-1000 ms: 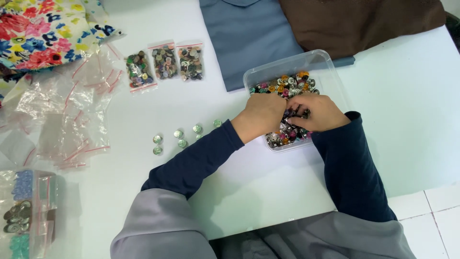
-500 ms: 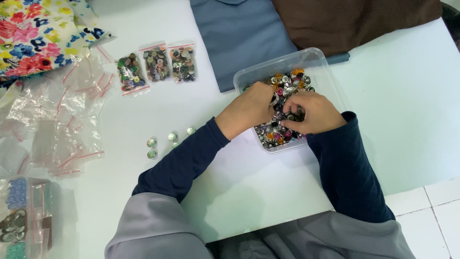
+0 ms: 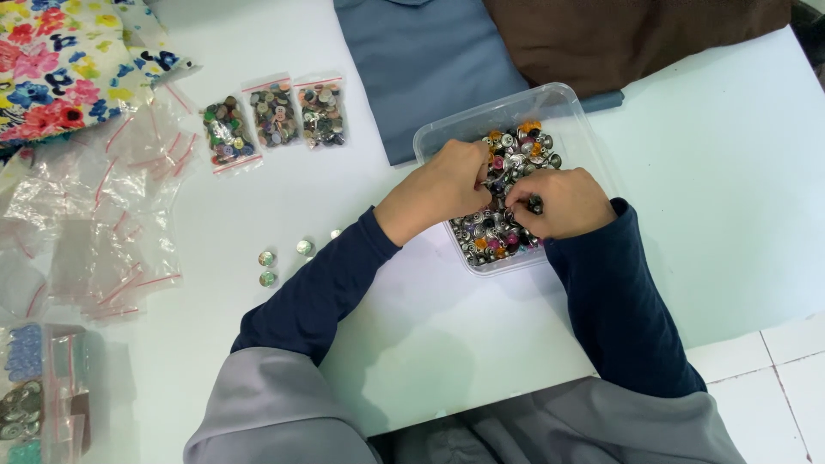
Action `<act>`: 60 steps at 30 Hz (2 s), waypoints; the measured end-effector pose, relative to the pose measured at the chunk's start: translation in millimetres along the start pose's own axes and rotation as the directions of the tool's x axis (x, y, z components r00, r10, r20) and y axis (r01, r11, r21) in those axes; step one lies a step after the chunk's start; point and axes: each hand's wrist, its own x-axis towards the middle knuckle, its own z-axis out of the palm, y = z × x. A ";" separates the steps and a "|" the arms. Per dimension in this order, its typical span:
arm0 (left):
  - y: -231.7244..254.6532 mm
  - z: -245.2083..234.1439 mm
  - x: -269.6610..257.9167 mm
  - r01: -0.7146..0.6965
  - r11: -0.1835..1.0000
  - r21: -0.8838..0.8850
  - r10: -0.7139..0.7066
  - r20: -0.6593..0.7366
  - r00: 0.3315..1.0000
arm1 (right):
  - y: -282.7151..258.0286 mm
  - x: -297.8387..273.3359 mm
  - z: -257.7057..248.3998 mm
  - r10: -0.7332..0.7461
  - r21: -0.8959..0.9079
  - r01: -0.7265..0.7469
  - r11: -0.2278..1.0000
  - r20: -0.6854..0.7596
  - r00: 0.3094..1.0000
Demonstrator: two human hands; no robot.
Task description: Sorting and placing buttons into small plastic bags
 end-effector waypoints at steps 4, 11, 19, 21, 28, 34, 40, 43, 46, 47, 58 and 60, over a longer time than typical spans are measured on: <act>-5.2 1.1 3.5 -0.009 0.999 -0.045 0.009 -0.021 1.000 | -2.8 -2.0 -4.0 0.034 -0.004 -0.033 0.999 0.025 0.999; -2.5 -6.9 1.3 -0.029 0.987 -0.157 0.042 0.078 0.996 | -5.7 1.0 -9.1 0.020 0.261 0.006 0.965 -0.097 0.995; 21.4 -33.2 -4.0 0.110 0.934 -0.341 -0.047 0.186 0.981 | -21.0 -0.9 -35.8 0.122 0.481 0.001 0.877 -0.223 0.967; 13.2 -24.5 -1.3 0.077 0.941 -0.330 -0.023 0.165 0.986 | -23.1 -1.0 -38.5 0.144 0.525 -0.022 0.851 -0.193 0.971; 14.6 -2.1 -6.6 -0.228 0.973 -0.038 0.225 -0.059 0.972 | -36.5 0.1 -54.1 0.099 0.538 0.065 0.840 -0.269 0.958; 25.3 -2.4 -27.8 -0.249 0.961 0.123 0.272 -0.230 0.935 | -14.9 1.9 -36.0 0.088 0.468 0.097 0.879 -0.358 0.929; 19.0 -49.2 -83.3 -0.309 0.947 -0.085 0.224 -0.513 0.828 | -46.9 1.9 -59.1 0.025 0.375 0.192 0.907 -0.504 0.863; 5.3 -79.0 -129.7 -0.247 0.963 -0.105 0.156 -0.531 0.833 | -93.1 4.6 -78.7 0.012 0.281 0.150 0.948 -0.502 0.864; -20.3 -96.8 -177.0 -0.224 0.968 -0.116 0.121 -0.562 0.818 | -156.6 10.6 -97.5 -0.139 0.285 0.311 0.907 -0.494 0.859; -27.0 -101.6 -193.3 -0.077 0.987 -0.143 -0.012 -0.533 0.846 | -177.5 16.5 -98.6 -0.198 0.309 0.409 0.859 -0.536 0.821; -109.1 -82.8 -317.6 0.531 0.800 -0.279 -0.599 -0.334 0.728 | -320.0 90.6 19.7 -0.526 0.296 0.613 0.732 -0.325 0.786; -123.9 -73.2 -325.4 0.538 0.794 -0.283 -0.608 -0.345 0.715 | -334.1 100.6 39.7 -0.559 0.209 0.572 0.793 -0.122 0.820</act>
